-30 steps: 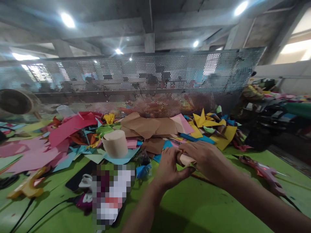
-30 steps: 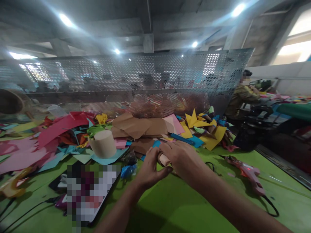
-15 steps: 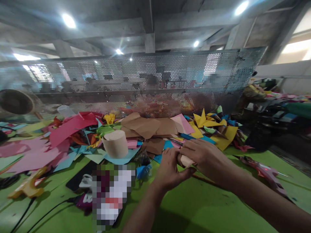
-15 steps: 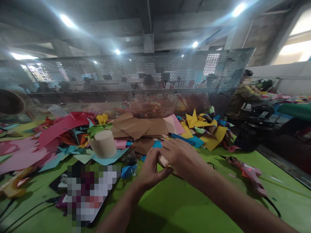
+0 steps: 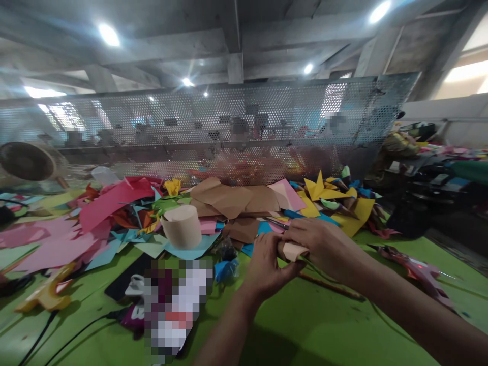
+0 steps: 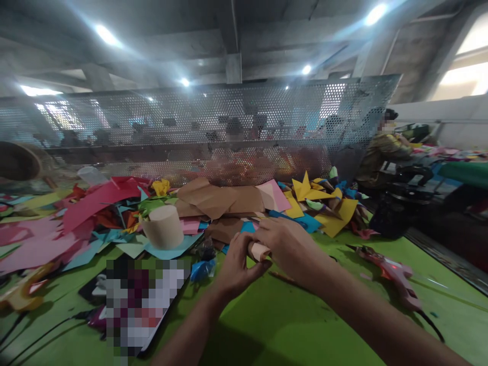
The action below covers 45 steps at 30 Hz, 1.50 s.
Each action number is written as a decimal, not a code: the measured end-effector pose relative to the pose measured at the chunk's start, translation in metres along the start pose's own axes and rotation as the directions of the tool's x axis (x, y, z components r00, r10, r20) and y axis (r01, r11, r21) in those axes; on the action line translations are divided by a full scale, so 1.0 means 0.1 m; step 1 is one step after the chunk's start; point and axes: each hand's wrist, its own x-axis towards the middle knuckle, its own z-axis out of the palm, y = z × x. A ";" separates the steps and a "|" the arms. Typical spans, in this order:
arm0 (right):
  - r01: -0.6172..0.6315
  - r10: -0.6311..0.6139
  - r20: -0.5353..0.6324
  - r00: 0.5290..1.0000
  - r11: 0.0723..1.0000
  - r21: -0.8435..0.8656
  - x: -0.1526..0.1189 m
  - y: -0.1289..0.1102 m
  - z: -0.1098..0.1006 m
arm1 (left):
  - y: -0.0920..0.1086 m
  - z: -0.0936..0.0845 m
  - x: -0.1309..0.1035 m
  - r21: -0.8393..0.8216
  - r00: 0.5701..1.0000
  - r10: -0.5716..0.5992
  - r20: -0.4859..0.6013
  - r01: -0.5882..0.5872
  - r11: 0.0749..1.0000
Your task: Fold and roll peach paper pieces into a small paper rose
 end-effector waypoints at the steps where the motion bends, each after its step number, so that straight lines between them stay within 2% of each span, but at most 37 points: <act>1: -0.012 0.012 0.008 1.000 1.000 0.007 0.01 0.00 -0.01 | 0.00 0.00 0.00 0.000 1.000 -0.003 -0.002 0.003 1.000; 9: -0.056 0.058 0.034 0.998 0.996 -0.065 0.03 0.00 0.00 | -0.01 0.00 -0.01 -0.004 0.999 -0.042 0.019 0.042 0.999; 12: -0.114 0.112 0.068 0.991 0.993 0.023 0.04 0.06 -0.01 | -0.02 0.00 -0.01 -0.068 0.996 -0.089 0.029 0.090 0.994; 15: -0.170 0.160 0.075 0.984 0.973 0.153 0.04 0.17 -0.07 | -0.03 0.00 0.00 -0.229 0.986 -0.164 0.040 0.169 0.959; 17: -0.203 0.200 0.037 0.979 0.957 0.209 0.04 0.25 -0.12 | -0.04 0.01 0.01 -0.396 0.972 -0.227 0.065 0.234 0.888; 19: -0.217 0.231 -0.020 0.973 0.938 0.271 0.02 0.30 -0.13 | -0.06 0.01 0.01 -0.568 0.954 -0.285 0.098 0.288 0.771; 22: -0.199 0.246 -0.067 0.967 0.892 0.405 -0.02 0.33 -0.07 | -0.12 0.04 0.01 -0.713 0.924 -0.357 0.138 0.343 0.611; 24: -0.167 0.229 -0.083 0.970 0.871 0.461 -0.04 0.32 0.01 | -0.17 0.06 0.01 -0.734 0.910 -0.383 0.158 0.368 0.571; 29: -0.087 0.172 -0.139 0.975 0.876 0.475 -0.05 0.31 0.19 | -0.23 0.09 0.00 -0.730 0.897 -0.397 0.194 0.403 0.553; 36: -0.051 0.087 -0.063 0.994 0.899 0.435 -0.07 0.37 0.26 | -0.20 0.06 -0.01 -0.713 0.892 -0.365 0.268 0.438 0.547; 45: -0.109 0.168 -0.064 0.984 0.841 0.530 -0.13 0.40 0.34 | -0.20 0.10 -0.03 -0.698 0.883 -0.356 0.304 0.461 0.548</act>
